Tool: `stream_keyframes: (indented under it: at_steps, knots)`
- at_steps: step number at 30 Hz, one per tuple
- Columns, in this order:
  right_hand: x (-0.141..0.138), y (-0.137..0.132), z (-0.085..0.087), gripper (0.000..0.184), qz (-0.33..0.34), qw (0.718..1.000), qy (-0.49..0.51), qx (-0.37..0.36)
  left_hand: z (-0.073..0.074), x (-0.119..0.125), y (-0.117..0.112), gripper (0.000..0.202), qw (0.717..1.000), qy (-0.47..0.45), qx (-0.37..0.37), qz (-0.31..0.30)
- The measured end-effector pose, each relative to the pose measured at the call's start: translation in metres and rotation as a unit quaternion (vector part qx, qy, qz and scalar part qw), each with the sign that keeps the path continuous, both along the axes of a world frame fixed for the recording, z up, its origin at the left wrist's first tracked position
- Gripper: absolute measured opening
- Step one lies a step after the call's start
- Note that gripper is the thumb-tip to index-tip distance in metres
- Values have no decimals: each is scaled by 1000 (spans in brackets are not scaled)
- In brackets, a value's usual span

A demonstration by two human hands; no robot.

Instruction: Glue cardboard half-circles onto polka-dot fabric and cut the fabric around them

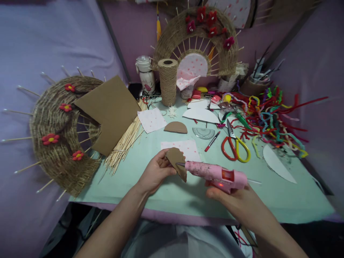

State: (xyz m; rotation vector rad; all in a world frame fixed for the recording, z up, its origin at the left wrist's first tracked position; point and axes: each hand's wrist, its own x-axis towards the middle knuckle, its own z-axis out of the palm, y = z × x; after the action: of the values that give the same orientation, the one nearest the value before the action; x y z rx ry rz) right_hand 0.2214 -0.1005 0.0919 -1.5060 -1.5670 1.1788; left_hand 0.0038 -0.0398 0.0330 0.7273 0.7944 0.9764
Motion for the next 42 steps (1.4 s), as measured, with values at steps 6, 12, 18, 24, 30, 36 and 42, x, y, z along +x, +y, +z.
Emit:
stream_keyframes:
  at_steps: [6, 12, 18, 24, 30, 36, 42]
  knots:
    - [-3, 5, 0, 36, 55, 997, 45, 10, -1, 0, 0, 62, 1000, -6, 14, -25]
    - [-3, 5, -3, 35, 40, 999, 16, -13, 0, 0, 0, 62, 999, -12, 14, -26]
    - [2, -1, -10, 35, 30, 999, 8, -18, -3, -1, 0, 63, 999, -24, 17, -22]
    - [2, -1, -7, 38, 45, 999, 25, -19, -3, -1, 0, 64, 999, -38, 16, -11]
    - [8, -2, -4, 37, 58, 998, 21, -28, -2, 0, 0, 64, 999, -49, 18, -1]
    - [11, 1, -2, 36, 58, 998, 35, -18, -1, -1, 1, 58, 998, -57, 25, -9]
    - [5, 4, 0, 38, 66, 995, 68, 12, 0, 0, 1, 60, 999, -48, 11, -12]
